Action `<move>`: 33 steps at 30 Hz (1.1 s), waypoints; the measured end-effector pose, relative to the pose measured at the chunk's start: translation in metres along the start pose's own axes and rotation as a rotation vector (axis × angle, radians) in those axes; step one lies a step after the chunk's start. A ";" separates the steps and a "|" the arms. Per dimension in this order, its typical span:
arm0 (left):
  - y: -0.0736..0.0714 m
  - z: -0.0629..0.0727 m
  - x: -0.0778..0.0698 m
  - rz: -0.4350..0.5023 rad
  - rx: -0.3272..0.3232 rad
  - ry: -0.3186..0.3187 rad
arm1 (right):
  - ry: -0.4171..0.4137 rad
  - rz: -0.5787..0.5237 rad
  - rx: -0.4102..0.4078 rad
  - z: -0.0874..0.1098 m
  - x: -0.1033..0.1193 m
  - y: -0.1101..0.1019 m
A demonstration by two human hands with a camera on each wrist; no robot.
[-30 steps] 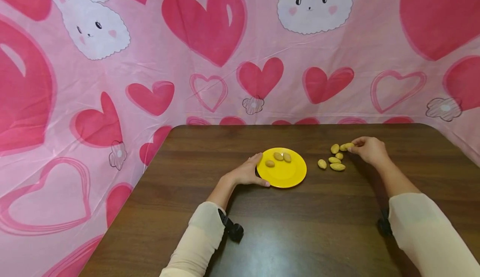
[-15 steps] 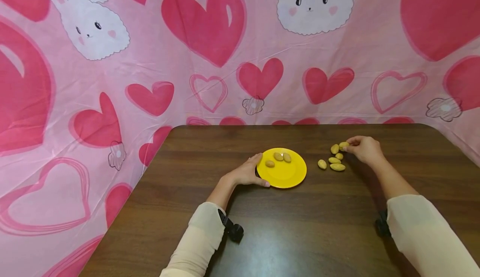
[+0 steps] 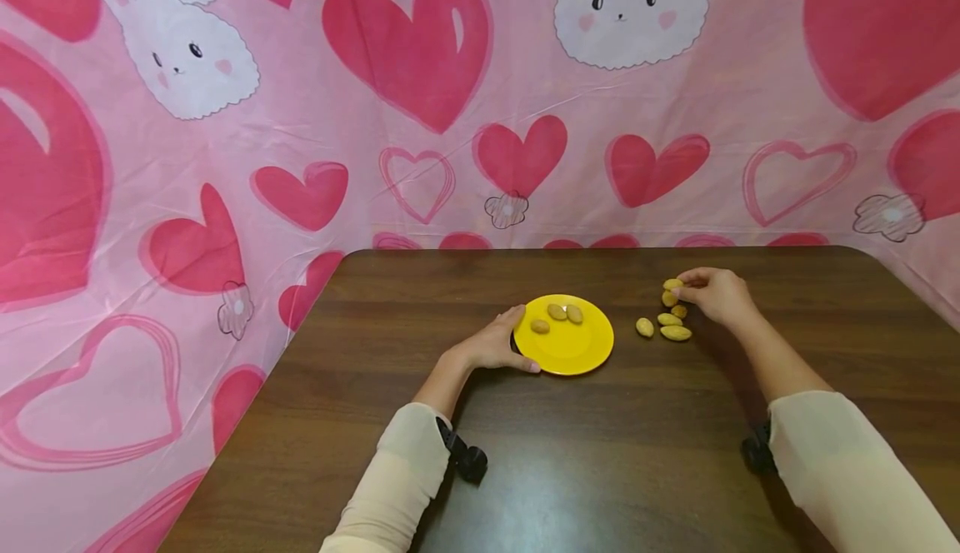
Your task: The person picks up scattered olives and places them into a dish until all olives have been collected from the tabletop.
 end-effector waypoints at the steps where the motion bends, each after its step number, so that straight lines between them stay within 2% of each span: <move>1: 0.000 0.000 0.000 0.000 0.000 0.001 | 0.004 -0.019 0.008 0.000 0.004 0.001; 6: 0.000 0.000 0.000 -0.001 -0.002 -0.011 | 0.011 -0.114 0.051 -0.002 0.027 0.005; 12: 0.000 0.000 0.001 -0.010 -0.003 -0.002 | -0.025 -0.148 0.076 -0.003 0.052 0.011; 33: 0.001 0.001 0.001 -0.007 -0.007 -0.006 | -0.115 -0.131 0.147 0.002 0.087 0.046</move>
Point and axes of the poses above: each hand's wrist, its own z-axis away from the middle knuckle, its own y-axis out of the palm, x = y × z, the point moved 2 cm from there along -z, towards the middle knuckle, and after that the axes turned 5 degrees about -y, right-handed, at the moved point
